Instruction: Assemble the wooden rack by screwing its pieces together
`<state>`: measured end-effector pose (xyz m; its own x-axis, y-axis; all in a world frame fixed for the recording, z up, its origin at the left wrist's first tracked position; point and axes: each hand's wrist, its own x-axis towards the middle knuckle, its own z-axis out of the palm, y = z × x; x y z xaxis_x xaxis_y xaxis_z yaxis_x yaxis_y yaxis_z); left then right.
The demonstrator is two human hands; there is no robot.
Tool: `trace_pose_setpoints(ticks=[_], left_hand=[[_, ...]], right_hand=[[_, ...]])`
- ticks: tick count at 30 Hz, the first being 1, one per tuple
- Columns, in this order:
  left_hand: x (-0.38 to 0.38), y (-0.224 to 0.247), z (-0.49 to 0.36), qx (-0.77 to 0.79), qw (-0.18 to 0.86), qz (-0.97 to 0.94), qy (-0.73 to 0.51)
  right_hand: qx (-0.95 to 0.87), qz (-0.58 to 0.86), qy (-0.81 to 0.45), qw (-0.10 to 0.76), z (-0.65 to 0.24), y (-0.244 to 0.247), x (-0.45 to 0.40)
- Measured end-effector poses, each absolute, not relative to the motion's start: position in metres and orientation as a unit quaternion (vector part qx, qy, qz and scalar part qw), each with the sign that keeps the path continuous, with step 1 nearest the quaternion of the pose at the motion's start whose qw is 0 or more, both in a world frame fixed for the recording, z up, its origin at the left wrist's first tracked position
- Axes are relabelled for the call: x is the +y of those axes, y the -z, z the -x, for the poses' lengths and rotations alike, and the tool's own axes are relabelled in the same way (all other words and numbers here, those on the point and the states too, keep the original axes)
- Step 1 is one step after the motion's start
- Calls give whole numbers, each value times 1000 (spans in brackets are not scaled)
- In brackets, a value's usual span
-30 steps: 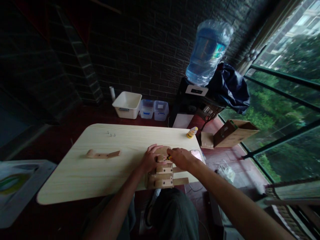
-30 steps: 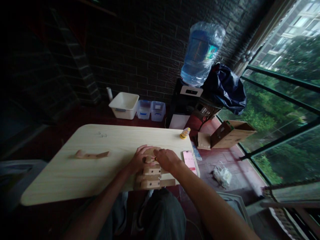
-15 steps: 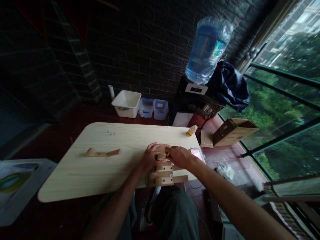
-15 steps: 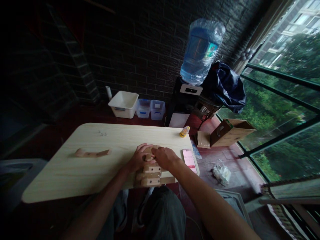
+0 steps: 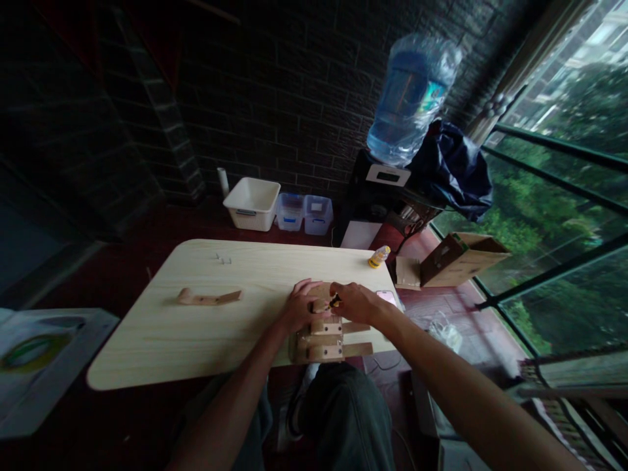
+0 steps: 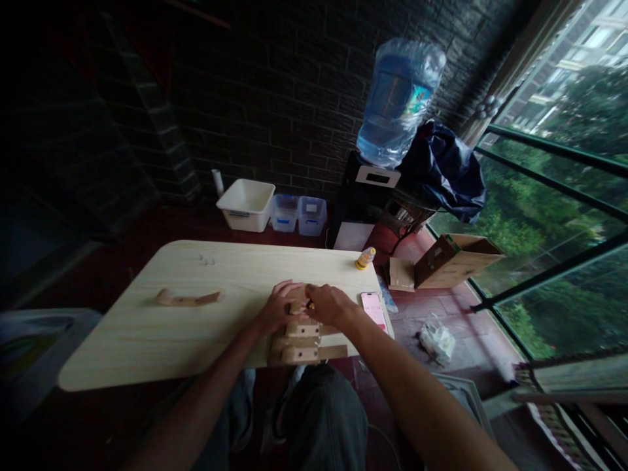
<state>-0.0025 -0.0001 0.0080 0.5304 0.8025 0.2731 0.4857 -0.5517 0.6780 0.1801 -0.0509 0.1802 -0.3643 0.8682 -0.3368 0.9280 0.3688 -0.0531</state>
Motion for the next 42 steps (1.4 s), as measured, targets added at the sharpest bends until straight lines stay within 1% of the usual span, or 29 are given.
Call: trace_pose_setpoints(ticks=[4,11,23,26,30,35,38,42], left_hand=[[0,-7,2,389,269,-831,-294],[2,0,2,382,255,-834,-305],[3,1,3,380,256,-836,-301],[4,4,2,383,255,-832,-309],[4,4,1,383,252,-833,-309],[2,2,2,385,248,-835,-306],[3,4,2,385,250,-834,-306],[4,7,1,387,251,-831,-310]], right_hand=[[825,-539,97,139,-177,-187,-56],[772,-612,86,146,-176,-172,-50],[836,-524,88,138,-181,-182,-53],[827,-540,80,136,-180,-177,-51],[796,-581,66,154,-177,-174,-52],[827,-538,90,140,-181,-179,-54],[838,-519,84,146,-183,-182,-54],[818,-546,76,161,-180,-180,-53]])
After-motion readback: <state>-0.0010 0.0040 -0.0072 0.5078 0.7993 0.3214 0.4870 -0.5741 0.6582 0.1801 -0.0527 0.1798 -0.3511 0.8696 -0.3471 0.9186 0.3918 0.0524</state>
